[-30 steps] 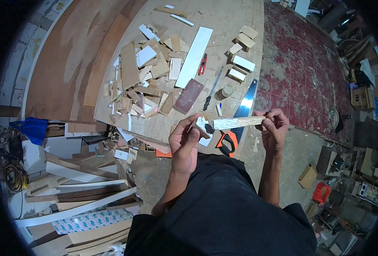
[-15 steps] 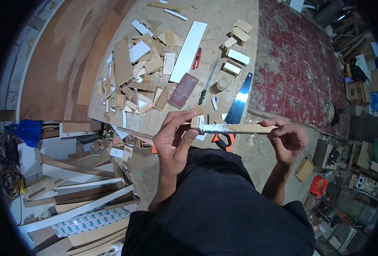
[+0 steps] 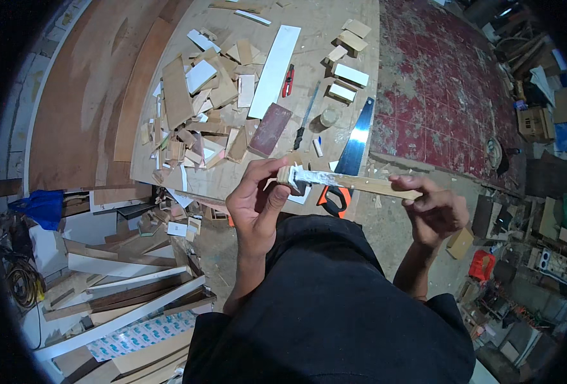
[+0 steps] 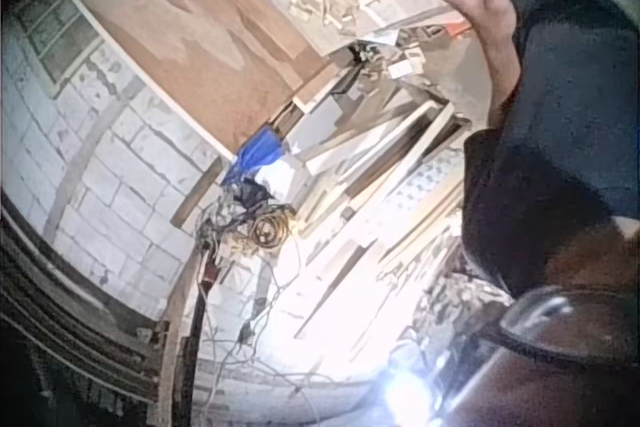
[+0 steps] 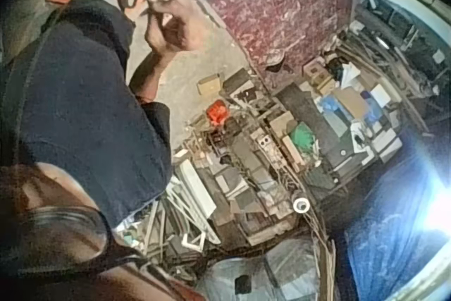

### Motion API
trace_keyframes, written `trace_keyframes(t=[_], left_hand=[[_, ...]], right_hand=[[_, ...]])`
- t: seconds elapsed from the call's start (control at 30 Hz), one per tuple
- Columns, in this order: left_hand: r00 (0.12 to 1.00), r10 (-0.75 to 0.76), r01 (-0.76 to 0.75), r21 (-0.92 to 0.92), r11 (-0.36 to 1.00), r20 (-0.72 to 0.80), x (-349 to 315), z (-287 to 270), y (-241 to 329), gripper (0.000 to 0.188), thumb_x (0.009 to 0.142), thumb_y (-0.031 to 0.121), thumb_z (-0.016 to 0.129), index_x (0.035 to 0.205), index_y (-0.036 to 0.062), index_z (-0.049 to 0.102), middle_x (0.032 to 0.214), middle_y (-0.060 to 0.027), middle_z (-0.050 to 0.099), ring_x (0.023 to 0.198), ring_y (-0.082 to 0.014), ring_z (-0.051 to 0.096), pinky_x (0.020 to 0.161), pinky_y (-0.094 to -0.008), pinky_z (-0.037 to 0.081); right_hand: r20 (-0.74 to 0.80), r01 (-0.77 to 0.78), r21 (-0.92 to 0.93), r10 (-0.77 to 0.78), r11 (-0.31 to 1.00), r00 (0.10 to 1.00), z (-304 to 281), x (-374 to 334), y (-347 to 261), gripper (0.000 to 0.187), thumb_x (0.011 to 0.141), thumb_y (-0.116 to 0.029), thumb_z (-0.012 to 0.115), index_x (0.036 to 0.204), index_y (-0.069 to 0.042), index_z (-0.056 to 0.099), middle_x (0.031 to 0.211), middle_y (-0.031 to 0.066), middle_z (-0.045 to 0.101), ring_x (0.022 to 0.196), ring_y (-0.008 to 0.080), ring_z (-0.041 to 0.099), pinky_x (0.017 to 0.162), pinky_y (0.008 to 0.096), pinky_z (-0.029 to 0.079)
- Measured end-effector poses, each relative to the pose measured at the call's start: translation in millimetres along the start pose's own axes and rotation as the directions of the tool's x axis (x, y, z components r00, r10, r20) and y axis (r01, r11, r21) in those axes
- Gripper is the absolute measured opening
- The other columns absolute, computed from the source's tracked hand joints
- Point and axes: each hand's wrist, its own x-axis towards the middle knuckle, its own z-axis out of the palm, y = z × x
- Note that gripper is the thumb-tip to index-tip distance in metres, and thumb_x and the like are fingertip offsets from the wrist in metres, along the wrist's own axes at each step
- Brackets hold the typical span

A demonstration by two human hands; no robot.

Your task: The recorder applies glue to small wooden blocks and assembles them into a structure on a workshop bench.

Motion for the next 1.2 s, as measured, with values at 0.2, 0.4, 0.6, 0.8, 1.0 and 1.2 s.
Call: trace_keyframes(t=[0.2,0.4,0.6,0.8,1.0,1.2], left_hand=[[0.999,0.016,-0.016,-0.002,1.000,-0.046,3.4,-1.7,2.2,0.038,0.086,0.017,0.068,0.113,-0.0070,0.058,0.100,-0.0062,0.055,0.086,-0.0113,0.056,0.075,-0.0227,0.045],[1.000,-0.015,0.015,-0.027,1.000,-0.012,3.2,3.1,2.9,0.037,0.086,0.016,0.069,0.113,-0.0066,0.058,0.099,-0.0053,0.056,0.086,-0.0108,0.055,0.077,-0.0226,0.043],[0.991,-0.034,0.025,-0.078,0.997,-0.126,3.5,4.1,2.9,0.037,0.086,0.014,0.068,0.115,-0.0056,0.057,0.097,-0.0048,0.059,0.086,-0.0092,0.055,0.078,-0.0215,0.042],[0.974,-0.178,0.144,-0.221,0.965,-0.140,4.2,2.9,-2.2,0.035,0.088,0.010,0.064,0.119,-0.0050,0.056,0.096,-0.0038,0.061,0.084,-0.0072,0.054,0.078,-0.0208,0.041],[0.969,-0.246,0.236,-0.278,0.931,-0.001,5.5,4.5,0.8,0.031,0.092,0.010,0.059,0.118,-0.0055,0.058,0.090,-0.0021,0.062,0.081,-0.0060,0.054,0.076,-0.0205,0.042],[0.967,-0.238,0.211,-0.233,0.949,-0.094,7.0,1.8,-1.5,0.031,0.092,0.009,0.057,0.119,-0.0054,0.058,0.088,-0.0022,0.061,0.079,-0.0062,0.052,0.074,-0.0206,0.041]], right_hand=[[0.160,-0.007,-0.196,0.039,0.981,0.986,-13.8,-0.3,-3.9,0.015,0.072,0.008,0.070,0.074,0.001,0.057,0.090,0.0212,0.069,0.081,0.0281,0.070,0.067,0.0345,0.059],[0.010,-0.011,-0.138,0.012,0.990,1.000,-4.7,3.3,-5.4,0.015,0.073,0.005,0.071,0.072,0.000,0.057,0.090,0.0211,0.069,0.079,0.0269,0.071,0.066,0.0322,0.058],[0.142,0.067,-0.255,-0.032,0.965,0.989,-6.5,-0.9,-8.9,0.016,0.073,0.001,0.072,0.071,-0.002,0.057,0.091,0.0175,0.070,0.077,0.0227,0.071,0.064,0.0295,0.057],[0.110,0.101,-0.210,-0.079,0.972,0.991,-7.1,1.7,-4.4,0.019,0.073,0.005,0.072,0.070,-0.002,0.055,0.090,0.0163,0.070,0.083,0.0275,0.070,0.067,0.0346,0.058],[0.106,0.052,-0.176,-0.033,0.983,0.994,1.7,3.3,-5.2,0.030,0.075,0.007,0.071,0.067,-0.001,0.044,0.084,0.0181,0.069,0.089,0.0348,0.068,0.077,0.0475,0.056],[0.238,-0.008,-0.122,0.037,0.993,0.971,-1.1,-2.3,-15.2,0.034,0.073,0.008,0.073,0.066,-0.003,0.041,0.081,0.0147,0.069,0.087,0.0332,0.068,0.076,0.0468,0.057]])
